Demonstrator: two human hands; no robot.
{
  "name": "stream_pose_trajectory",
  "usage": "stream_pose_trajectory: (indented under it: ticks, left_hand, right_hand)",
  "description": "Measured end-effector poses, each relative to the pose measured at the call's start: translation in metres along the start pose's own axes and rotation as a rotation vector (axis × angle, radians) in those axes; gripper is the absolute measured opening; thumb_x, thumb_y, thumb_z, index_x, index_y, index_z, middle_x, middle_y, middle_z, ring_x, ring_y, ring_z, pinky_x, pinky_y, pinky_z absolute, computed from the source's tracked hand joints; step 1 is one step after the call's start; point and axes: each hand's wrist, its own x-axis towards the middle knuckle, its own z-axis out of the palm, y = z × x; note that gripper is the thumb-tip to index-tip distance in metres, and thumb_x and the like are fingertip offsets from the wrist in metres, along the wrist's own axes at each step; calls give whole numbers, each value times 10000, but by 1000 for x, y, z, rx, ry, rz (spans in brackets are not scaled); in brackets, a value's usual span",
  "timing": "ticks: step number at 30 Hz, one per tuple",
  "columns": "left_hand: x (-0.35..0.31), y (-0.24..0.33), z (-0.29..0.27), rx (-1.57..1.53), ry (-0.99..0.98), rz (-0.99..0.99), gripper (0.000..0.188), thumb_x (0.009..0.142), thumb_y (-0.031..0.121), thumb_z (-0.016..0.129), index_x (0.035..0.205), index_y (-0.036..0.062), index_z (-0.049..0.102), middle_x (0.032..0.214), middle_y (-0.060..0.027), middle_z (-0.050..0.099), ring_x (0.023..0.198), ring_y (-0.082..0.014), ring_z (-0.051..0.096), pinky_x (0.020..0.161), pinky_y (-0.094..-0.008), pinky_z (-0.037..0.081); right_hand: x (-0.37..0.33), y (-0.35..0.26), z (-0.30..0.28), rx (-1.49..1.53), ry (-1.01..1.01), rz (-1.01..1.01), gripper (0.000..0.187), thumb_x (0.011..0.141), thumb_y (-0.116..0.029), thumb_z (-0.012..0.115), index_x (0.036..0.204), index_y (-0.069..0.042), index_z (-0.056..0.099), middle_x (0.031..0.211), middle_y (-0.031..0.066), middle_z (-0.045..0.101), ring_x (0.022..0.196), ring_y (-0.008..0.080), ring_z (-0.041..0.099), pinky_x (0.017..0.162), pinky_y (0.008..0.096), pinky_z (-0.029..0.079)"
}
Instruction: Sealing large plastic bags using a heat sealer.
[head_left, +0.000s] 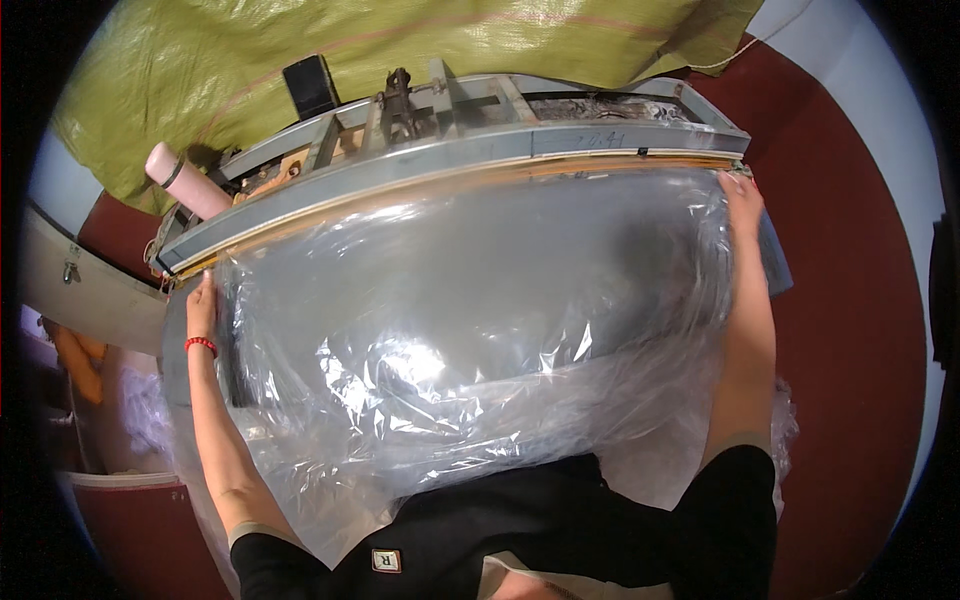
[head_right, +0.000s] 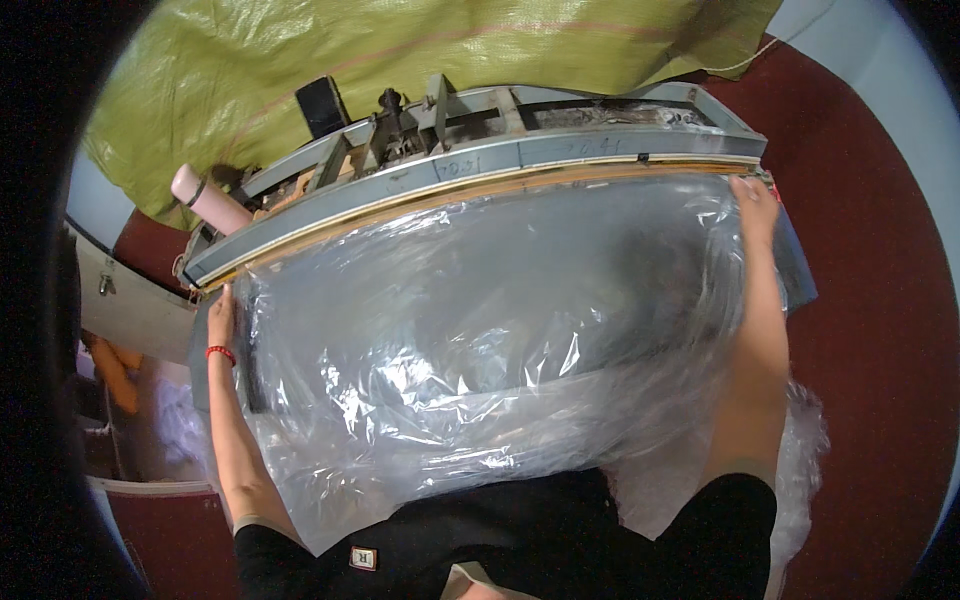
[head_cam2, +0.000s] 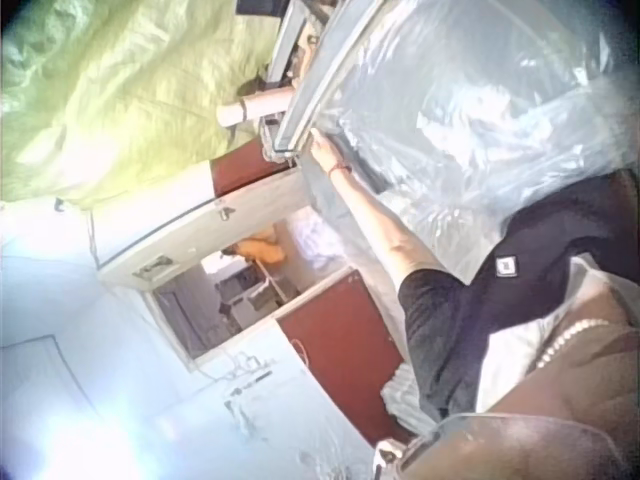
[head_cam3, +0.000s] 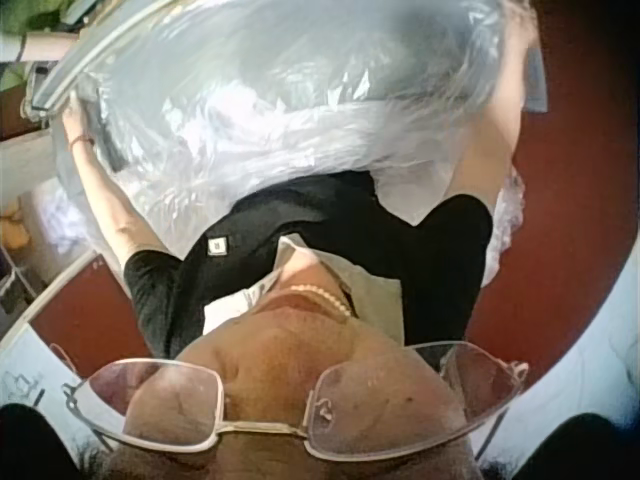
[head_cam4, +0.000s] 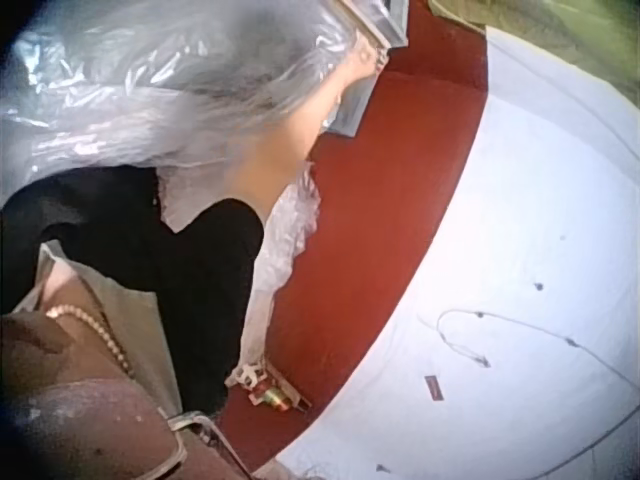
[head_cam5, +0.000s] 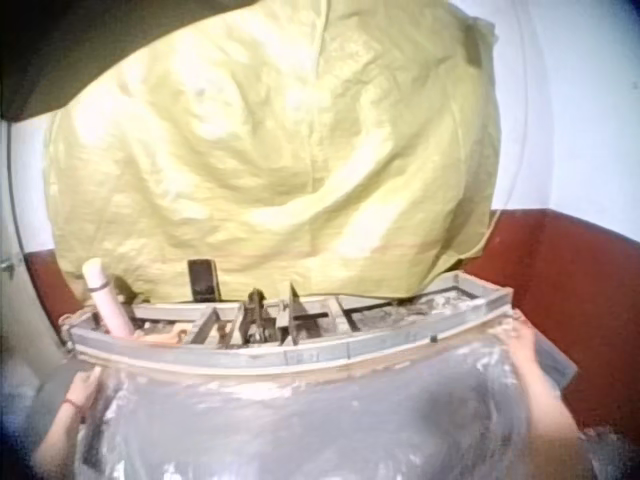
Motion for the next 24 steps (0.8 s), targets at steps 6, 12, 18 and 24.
stream_pose_trajectory:
  ticks: [6, 12, 18, 24]
  left_hand:
    - [-121, 132, 38, -456, -372, 248, 149, 819, 234, 510, 778, 96, 549, 659, 68, 460, 543, -30, 386, 469, -182, 305]
    - [-188, 209, 51, -818, -614, 248, 112, 772, 185, 606, 781, 90, 548, 561, 96, 412, 445, 3, 274, 401, -168, 184]
    - [-217, 221, 28, -793, -624, 266, 105, 770, 161, 616, 766, 81, 548, 571, 83, 436, 457, 5, 306, 404, -161, 218]
    - [-225, 215, 20, -706, -580, 402, 69, 762, 75, 603, 756, 40, 544, 598, 55, 469, 510, -16, 407, 450, -150, 321]
  right_hand:
    - [-34, 50, -140, -529, 485, 310, 274, 712, -287, 614, 850, -51, 635, 870, 131, 616, 831, 245, 574, 751, 343, 434]
    - [-43, -59, -100, -188, 434, -251, 256, 815, -219, 546, 994, -38, 570, 979, 83, 581, 851, 171, 552, 769, 271, 422]
    - [-164, -287, 55, 353, -724, -648, 350, 682, -72, 648, 1015, -37, 544, 989, 70, 541, 932, 165, 504, 811, 266, 390]
    - [-236, -329, 132, 765, -901, -560, 148, 749, -69, 582, 885, -11, 578, 793, 50, 583, 698, 115, 539, 619, 233, 436]
